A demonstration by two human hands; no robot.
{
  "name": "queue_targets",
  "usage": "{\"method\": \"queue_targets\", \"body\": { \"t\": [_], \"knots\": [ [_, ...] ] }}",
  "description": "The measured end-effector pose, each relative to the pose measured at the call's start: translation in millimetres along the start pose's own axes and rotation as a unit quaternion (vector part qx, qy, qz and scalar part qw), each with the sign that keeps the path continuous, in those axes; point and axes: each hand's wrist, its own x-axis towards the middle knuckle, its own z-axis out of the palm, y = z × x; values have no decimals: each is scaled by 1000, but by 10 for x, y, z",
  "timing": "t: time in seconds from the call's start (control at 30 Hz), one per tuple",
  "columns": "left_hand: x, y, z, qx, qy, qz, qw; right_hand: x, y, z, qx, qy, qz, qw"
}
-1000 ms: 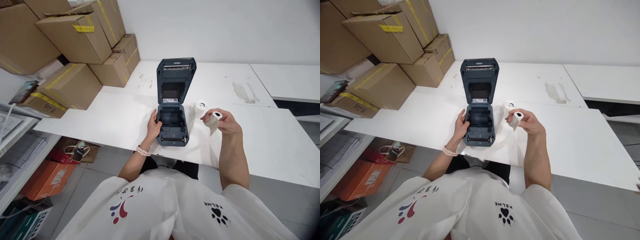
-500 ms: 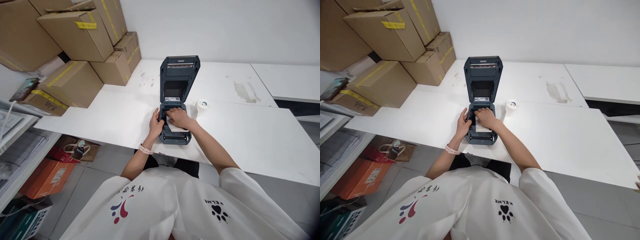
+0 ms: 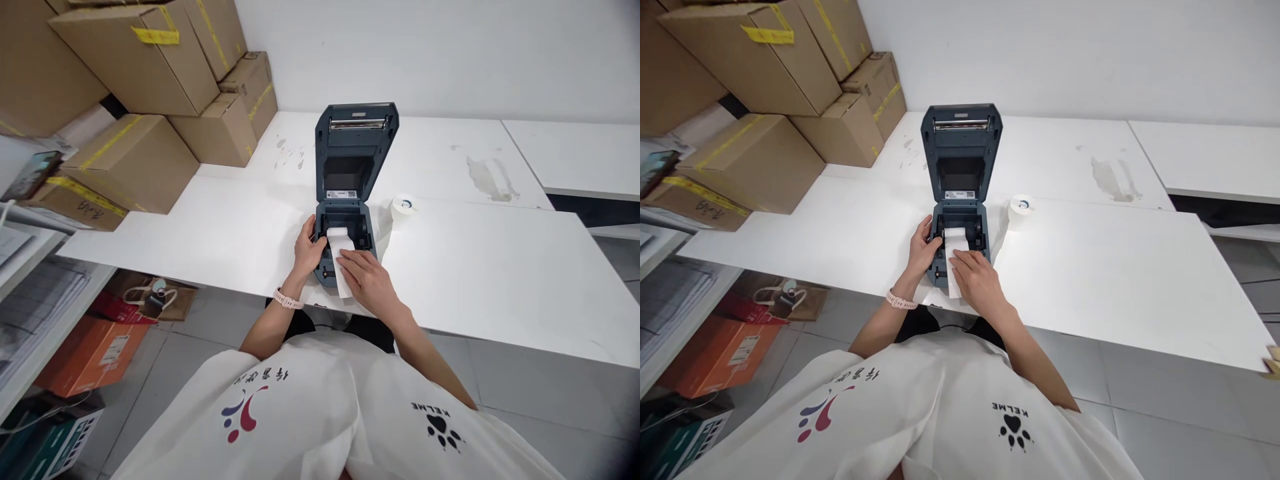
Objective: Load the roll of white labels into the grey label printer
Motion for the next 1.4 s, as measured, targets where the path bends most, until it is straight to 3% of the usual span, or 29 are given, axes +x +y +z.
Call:
{"method": "queue_targets", "body": {
  "t": [0.23, 0.47, 0.77, 1.07, 1.4],
  "knots": [
    [-50, 171, 20, 14, -14, -14, 1000, 4, -142, 134, -4, 23, 10, 1000],
    [-45, 158, 18, 19, -16, -12, 1000, -35, -179, 160, 6, 28, 12, 1000],
    [-47, 176, 17, 15, -11, -24, 1000, -179, -384, 284, -65, 24, 24, 997],
    [-57, 163, -2, 21, -27, -36, 999, -236, -319, 245, -55, -19, 8, 998],
    [-60, 161, -2, -3, -36, -55, 998, -264, -270, 207, -72, -15, -9, 997]
  ]
}}
